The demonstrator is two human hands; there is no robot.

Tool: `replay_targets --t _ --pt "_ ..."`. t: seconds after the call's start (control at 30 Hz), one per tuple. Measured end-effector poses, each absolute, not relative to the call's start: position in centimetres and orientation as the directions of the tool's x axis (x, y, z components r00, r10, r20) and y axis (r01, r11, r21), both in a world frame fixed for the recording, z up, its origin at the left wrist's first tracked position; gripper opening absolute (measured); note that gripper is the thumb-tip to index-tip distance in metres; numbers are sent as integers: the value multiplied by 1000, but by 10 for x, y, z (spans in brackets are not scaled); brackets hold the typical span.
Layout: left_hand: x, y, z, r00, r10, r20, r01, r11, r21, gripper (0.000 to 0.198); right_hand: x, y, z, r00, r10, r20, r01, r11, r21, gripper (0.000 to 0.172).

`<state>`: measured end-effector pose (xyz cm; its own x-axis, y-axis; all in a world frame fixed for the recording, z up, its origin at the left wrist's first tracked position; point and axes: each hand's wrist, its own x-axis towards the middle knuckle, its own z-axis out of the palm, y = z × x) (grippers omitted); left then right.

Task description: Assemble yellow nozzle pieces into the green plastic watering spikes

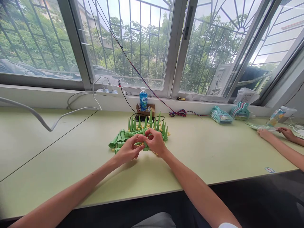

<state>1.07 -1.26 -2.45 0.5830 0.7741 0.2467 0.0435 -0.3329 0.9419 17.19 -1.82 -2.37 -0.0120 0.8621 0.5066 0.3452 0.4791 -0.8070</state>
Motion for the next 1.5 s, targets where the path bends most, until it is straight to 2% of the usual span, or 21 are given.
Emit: replay_targets --t 0.37,0.53,0.67,0.8,1.0,1.17,1.5 --pt "11 -12 -24 568 778 269 57 -364 930 29 168 -20 -23 -38 869 493 375 469 -800 39" --pt "11 -11 -26 490 827 276 155 -395 905 33 177 -17 -16 -56 828 557 455 518 -724 35" --pt "11 -10 -26 423 843 332 190 -441 877 27 193 -12 -13 -97 804 586 579 525 -624 34" --pt "10 -9 -25 364 858 363 189 -450 873 25 206 -11 -12 -271 823 500 663 536 -523 30" --pt "11 -9 -26 308 872 381 195 -450 872 28 219 -20 -1 -444 862 245 688 503 -523 19" --pt "12 -10 -26 293 881 371 188 -433 882 31 228 -22 5 -478 862 167 702 490 -517 18" --pt "11 -12 -24 318 867 384 214 -460 862 31 227 -23 3 -472 881 37 795 444 -413 17"
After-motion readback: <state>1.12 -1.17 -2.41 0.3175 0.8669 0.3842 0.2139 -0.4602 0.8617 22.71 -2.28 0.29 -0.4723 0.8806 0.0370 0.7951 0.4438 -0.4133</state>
